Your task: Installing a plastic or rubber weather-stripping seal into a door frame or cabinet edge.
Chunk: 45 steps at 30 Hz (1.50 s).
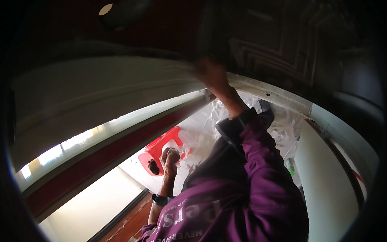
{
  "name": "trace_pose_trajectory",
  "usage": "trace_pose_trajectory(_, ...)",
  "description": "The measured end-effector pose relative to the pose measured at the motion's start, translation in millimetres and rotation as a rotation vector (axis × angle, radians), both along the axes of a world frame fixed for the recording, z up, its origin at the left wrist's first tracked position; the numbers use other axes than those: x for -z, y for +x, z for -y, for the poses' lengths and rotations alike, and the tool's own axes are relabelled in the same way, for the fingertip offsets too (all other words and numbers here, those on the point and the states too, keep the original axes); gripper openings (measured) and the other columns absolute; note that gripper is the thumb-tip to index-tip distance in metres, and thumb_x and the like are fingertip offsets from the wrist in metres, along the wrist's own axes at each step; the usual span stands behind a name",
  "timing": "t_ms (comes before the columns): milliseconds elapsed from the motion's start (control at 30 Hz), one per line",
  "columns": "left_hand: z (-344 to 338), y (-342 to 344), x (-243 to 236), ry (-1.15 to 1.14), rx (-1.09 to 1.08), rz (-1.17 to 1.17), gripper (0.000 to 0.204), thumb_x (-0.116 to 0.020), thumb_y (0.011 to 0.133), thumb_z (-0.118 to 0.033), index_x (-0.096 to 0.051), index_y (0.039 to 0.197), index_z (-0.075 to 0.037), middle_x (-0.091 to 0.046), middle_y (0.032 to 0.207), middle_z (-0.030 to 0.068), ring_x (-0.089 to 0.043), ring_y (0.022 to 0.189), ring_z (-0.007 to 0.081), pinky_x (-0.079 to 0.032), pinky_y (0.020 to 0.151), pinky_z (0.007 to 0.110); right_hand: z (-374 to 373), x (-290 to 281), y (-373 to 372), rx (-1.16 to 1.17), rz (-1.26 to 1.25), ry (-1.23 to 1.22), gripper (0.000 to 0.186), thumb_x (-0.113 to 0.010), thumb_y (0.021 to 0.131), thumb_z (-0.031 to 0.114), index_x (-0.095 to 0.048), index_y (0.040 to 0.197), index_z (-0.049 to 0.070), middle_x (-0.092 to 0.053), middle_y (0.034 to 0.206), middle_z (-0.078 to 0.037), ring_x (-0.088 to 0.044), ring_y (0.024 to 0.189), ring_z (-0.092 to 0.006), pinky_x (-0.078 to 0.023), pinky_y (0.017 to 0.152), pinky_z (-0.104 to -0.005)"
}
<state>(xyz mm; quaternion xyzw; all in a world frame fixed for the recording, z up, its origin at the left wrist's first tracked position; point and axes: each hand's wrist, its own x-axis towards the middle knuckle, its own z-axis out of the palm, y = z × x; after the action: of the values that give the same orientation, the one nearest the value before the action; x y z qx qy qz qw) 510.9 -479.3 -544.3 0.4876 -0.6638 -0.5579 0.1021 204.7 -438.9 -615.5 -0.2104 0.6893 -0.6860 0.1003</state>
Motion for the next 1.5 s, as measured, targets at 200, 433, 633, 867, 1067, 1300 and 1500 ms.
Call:
trace_pose_trajectory(200,0.5,-15.7,-13.0,0.023,0.114,0.074,0.025,-0.048,0.067,-0.021,-0.054,0.077,0.001,-0.055,0.063,0.0045,-0.048,0.055,0.0094,-0.038,0.052,0.021,-7.0,7.1,7.5,-0.016,-0.123,-0.110,0.014,-0.055,0.062,-0.005,-0.049,0.073,0.002,-0.051,0.069,-0.003,-0.051,0.063,-0.0091,-0.043,0.055,-0.0211)
trace_pose_trajectory(433,4.0,-40.5,-36.0,0.184,0.338,0.096,0.026,-0.052,0.069,-0.024,-0.053,0.078,0.000,-0.045,0.059,-0.0017,-0.039,0.054,0.0055,-0.031,0.050,0.019,-11.9,-29.7,59.8,-0.230,0.549,-0.256,0.004,-0.048,0.076,0.000,-0.049,0.080,0.001,-0.049,0.067,-0.002,-0.047,0.056,-0.0089,-0.039,0.051,-0.0195)
trace_pose_trajectory(633,-2.3,-68.0,-58.3,0.159,0.498,0.212,0.027,-0.050,0.073,-0.026,-0.052,0.079,-0.001,-0.045,0.059,-0.0009,-0.040,0.054,0.0065,-0.033,0.050,0.020,0.4,-18.3,68.5,-0.190,0.743,-0.422,0.015,-0.046,0.079,0.013,-0.052,0.071,0.001,-0.043,0.054,0.000,-0.037,0.046,-0.0054,-0.030,0.042,-0.0203)
trace_pose_trajectory(867,-11.6,-57.1,-65.1,-0.174,0.394,0.307,0.014,-0.049,0.070,-0.014,-0.053,0.074,-0.001,-0.049,0.057,0.0039,-0.044,0.048,0.0089,-0.036,0.045,0.024,5.1,-5.9,53.7,-0.283,1.294,-0.561,0.027,-0.044,0.081,0.025,-0.045,0.064,0.004,-0.031,0.047,0.003,-0.027,0.039,-0.0045,-0.021,0.035,-0.0226)
trace_pose_trajectory(1067,1.6,-33.9,-90.9,-0.331,0.174,0.237,0.017,-0.052,0.070,-0.016,-0.049,0.071,0.001,-0.046,0.063,-0.0008,-0.040,0.055,0.0056,-0.032,0.051,0.019,20.9,-35.0,31.1,-0.267,1.195,-0.121,0.032,-0.045,0.077,0.030,-0.043,0.056,0.006,-0.038,0.047,0.000,-0.035,0.038,-0.0068,-0.029,0.036,-0.0220)
trace_pose_trajectory(1300,0.5,-39.6,-127.0,-0.449,0.094,0.294,0.016,-0.052,0.070,-0.016,-0.048,0.069,0.000,-0.043,0.061,-0.0007,-0.037,0.053,0.0052,-0.029,0.047,0.017,26.2,-43.9,26.6,-0.198,1.349,-0.256,0.020,-0.046,0.072,0.015,-0.040,0.055,0.005,-0.038,0.048,-0.001,-0.033,0.036,-0.0075,-0.027,0.031,-0.0226)
trace_pose_trajectory(1500,1.0,-66.1,-144.6,-0.517,-0.099,0.078,0.011,-0.046,0.073,-0.013,-0.045,0.066,-0.004,-0.036,0.053,-0.0027,-0.027,0.046,0.0039,-0.020,0.042,0.019,26.9,-52.8,22.3,-0.219,1.639,-0.407,0.010,-0.044,0.075,0.009,-0.049,0.067,0.007,-0.039,0.054,0.004,-0.032,0.041,-0.0021,-0.024,0.031,-0.0165)
